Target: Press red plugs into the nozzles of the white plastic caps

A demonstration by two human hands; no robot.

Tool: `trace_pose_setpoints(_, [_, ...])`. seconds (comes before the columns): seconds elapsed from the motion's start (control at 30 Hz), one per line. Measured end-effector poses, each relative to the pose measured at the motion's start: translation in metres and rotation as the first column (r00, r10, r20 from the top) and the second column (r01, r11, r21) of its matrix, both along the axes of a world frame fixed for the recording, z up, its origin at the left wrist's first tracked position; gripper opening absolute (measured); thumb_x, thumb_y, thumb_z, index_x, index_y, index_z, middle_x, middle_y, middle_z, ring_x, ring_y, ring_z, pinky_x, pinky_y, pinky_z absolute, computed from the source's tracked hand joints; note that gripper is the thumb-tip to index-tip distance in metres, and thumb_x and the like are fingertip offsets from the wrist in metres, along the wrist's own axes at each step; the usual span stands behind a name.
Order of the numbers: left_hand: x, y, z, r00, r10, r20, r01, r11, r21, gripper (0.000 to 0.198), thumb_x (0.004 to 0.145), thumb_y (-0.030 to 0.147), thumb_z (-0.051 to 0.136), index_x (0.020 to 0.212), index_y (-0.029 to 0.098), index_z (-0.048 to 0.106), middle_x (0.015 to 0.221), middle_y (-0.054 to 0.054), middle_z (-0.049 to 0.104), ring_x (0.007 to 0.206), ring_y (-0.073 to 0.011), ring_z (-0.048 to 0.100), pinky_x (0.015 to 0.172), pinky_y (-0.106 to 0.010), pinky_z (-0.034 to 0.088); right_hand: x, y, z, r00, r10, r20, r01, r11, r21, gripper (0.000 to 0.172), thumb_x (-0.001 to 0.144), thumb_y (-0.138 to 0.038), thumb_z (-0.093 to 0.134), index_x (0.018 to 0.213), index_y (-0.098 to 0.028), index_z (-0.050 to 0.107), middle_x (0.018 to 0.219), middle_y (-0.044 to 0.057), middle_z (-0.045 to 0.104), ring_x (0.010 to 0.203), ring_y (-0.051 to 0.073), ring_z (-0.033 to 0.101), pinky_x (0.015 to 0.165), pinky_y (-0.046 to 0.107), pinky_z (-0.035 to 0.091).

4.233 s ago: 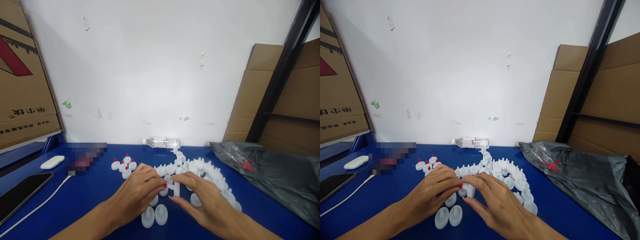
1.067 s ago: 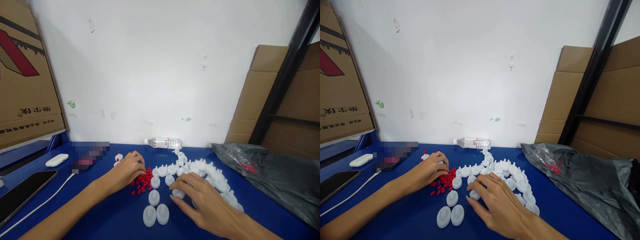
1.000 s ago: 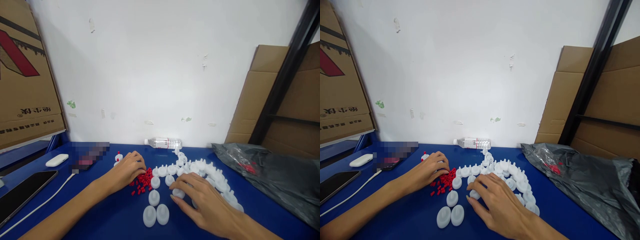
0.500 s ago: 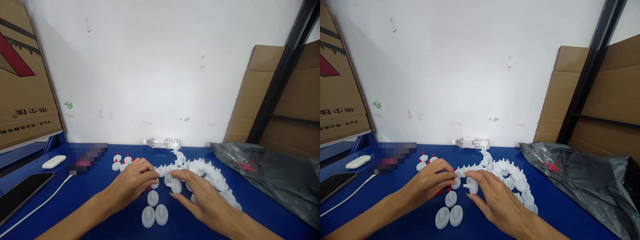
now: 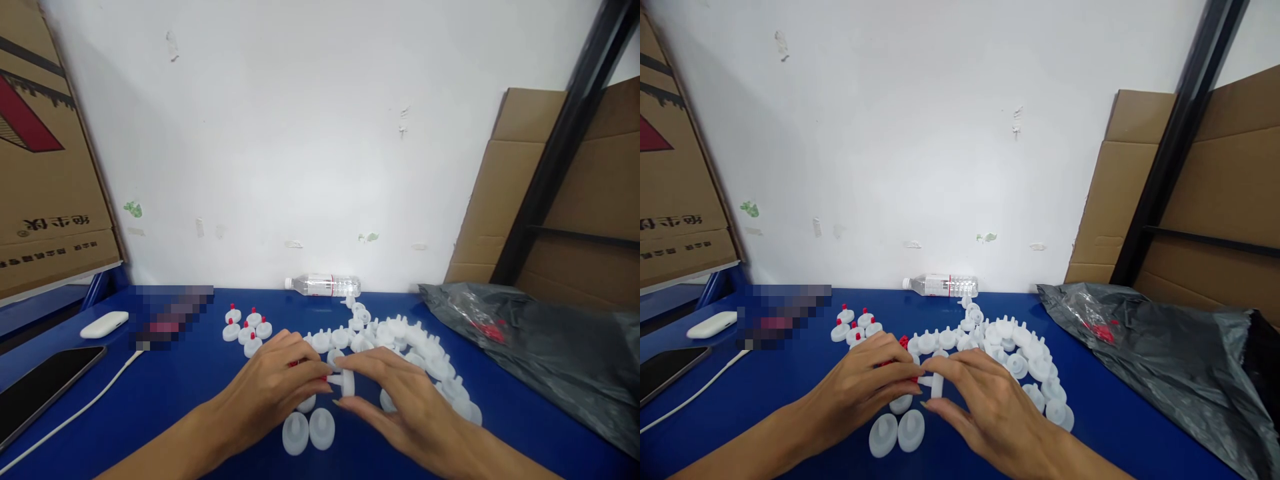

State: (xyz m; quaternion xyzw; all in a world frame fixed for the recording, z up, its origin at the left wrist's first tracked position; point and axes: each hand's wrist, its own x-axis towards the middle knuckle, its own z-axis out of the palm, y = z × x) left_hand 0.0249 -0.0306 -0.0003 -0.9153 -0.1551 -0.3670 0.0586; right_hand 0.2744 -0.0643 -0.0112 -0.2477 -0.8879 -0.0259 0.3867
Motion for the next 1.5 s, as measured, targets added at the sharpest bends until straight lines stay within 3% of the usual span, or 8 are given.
trace_pose_setpoints(0.33, [0.007,-0.005,-0.002,0.997,0.074,-0.011,-0.073,0.993,0.089,0.007,0.103,0.017,0.057,0.098,0.015,0.062,0.080,-0.002,0.065,0.071,-0.0159,0.050,0.067,-0.032,0.035,-0.005,-0.004,0.005,0.999,0.002,-0.033,0.000,0.998,0.058,0.032,0.103,-0.026,0.060,0.133,-0.019,0.052,0.108,0.006,0.077,0.093,0.018,0.071,0.083,0.030,0.058])
trace_pose_setpoints(0.73, [0.005,-0.009,0.000,0.999,0.010,-0.039,-0.014,0.993,-0.115,0.018,0.106,0.014,0.047,0.094,0.016,0.061,0.078,0.000,0.064,0.071,-0.0151,0.047,0.067,-0.031,0.034,-0.011,-0.003,-0.003,0.995,0.014,-0.103,-0.005,0.996,0.087,0.021,0.103,-0.025,0.060,0.122,-0.020,0.053,0.107,0.007,0.077,0.095,0.018,0.073,0.085,0.029,0.060])
trace_pose_setpoints(0.9, [0.003,-0.008,0.013,0.990,0.027,0.141,0.004,0.977,-0.213,0.011,0.104,0.017,0.055,0.108,0.020,0.065,0.094,-0.002,0.069,0.083,-0.0154,0.057,0.075,-0.029,0.042,-0.011,0.000,0.004,0.996,-0.044,-0.072,0.046,0.999,0.028,0.037,0.103,-0.032,0.059,0.137,-0.022,0.048,0.119,0.009,0.074,0.106,0.020,0.071,0.092,0.035,0.060])
trace_pose_setpoints(1.07, [-0.027,0.010,0.030,0.969,0.232,0.086,-0.236,0.971,0.045,0.019,0.102,0.016,0.049,0.087,0.017,0.060,0.082,-0.005,0.063,0.077,-0.0184,0.053,0.075,-0.034,0.041,-0.001,0.001,0.014,0.977,-0.169,0.133,0.175,0.984,-0.038,0.039,0.104,-0.027,0.052,0.143,-0.025,0.048,0.145,0.011,0.061,0.132,0.027,0.059,0.108,0.050,0.052])
trace_pose_setpoints(1.17, [-0.051,0.022,0.041,0.881,0.428,-0.203,-0.413,0.904,0.114,0.031,0.102,0.024,0.045,0.074,0.019,0.056,0.071,-0.003,0.059,0.068,-0.0187,0.052,0.070,-0.035,0.038,0.002,0.005,0.014,0.944,-0.187,0.272,0.206,0.978,-0.042,0.038,0.105,-0.030,0.052,0.143,-0.027,0.051,0.150,0.008,0.057,0.138,0.030,0.054,0.114,0.058,0.046])
trace_pose_setpoints(1.27, [-0.067,0.025,0.048,0.691,0.580,-0.432,-0.636,0.771,0.018,0.035,0.102,0.032,0.044,0.072,0.020,0.058,0.074,-0.005,0.064,0.062,-0.0203,0.057,0.061,-0.033,0.035,0.001,0.007,0.012,0.921,-0.165,0.352,0.198,0.978,-0.061,0.041,0.105,-0.033,0.053,0.146,-0.026,0.050,0.150,0.007,0.058,0.141,0.030,0.050,0.117,0.059,0.042])
trace_pose_setpoints(1.4, [-0.076,0.021,0.043,0.478,0.636,-0.606,-0.795,0.606,0.009,0.031,0.095,0.030,0.050,0.067,0.021,0.060,0.070,-0.009,0.067,0.063,-0.0274,0.064,0.055,-0.032,0.032,-0.003,0.007,0.013,0.917,-0.140,0.374,0.188,0.978,-0.095,0.041,0.105,-0.027,0.053,0.146,-0.024,0.049,0.145,0.008,0.062,0.137,0.029,0.054,0.117,0.058,0.042])
trace_pose_setpoints(1.5, [-0.079,0.020,0.037,0.424,0.643,-0.638,-0.827,0.562,0.016,0.019,0.089,0.026,0.056,0.073,0.020,0.065,0.076,-0.012,0.070,0.069,-0.0307,0.068,0.055,-0.032,0.034,-0.004,0.005,0.016,0.932,-0.120,0.341,0.169,0.978,-0.118,0.035,0.104,-0.020,0.052,0.138,-0.024,0.054,0.133,0.007,0.067,0.125,0.025,0.062,0.114,0.052,0.046])
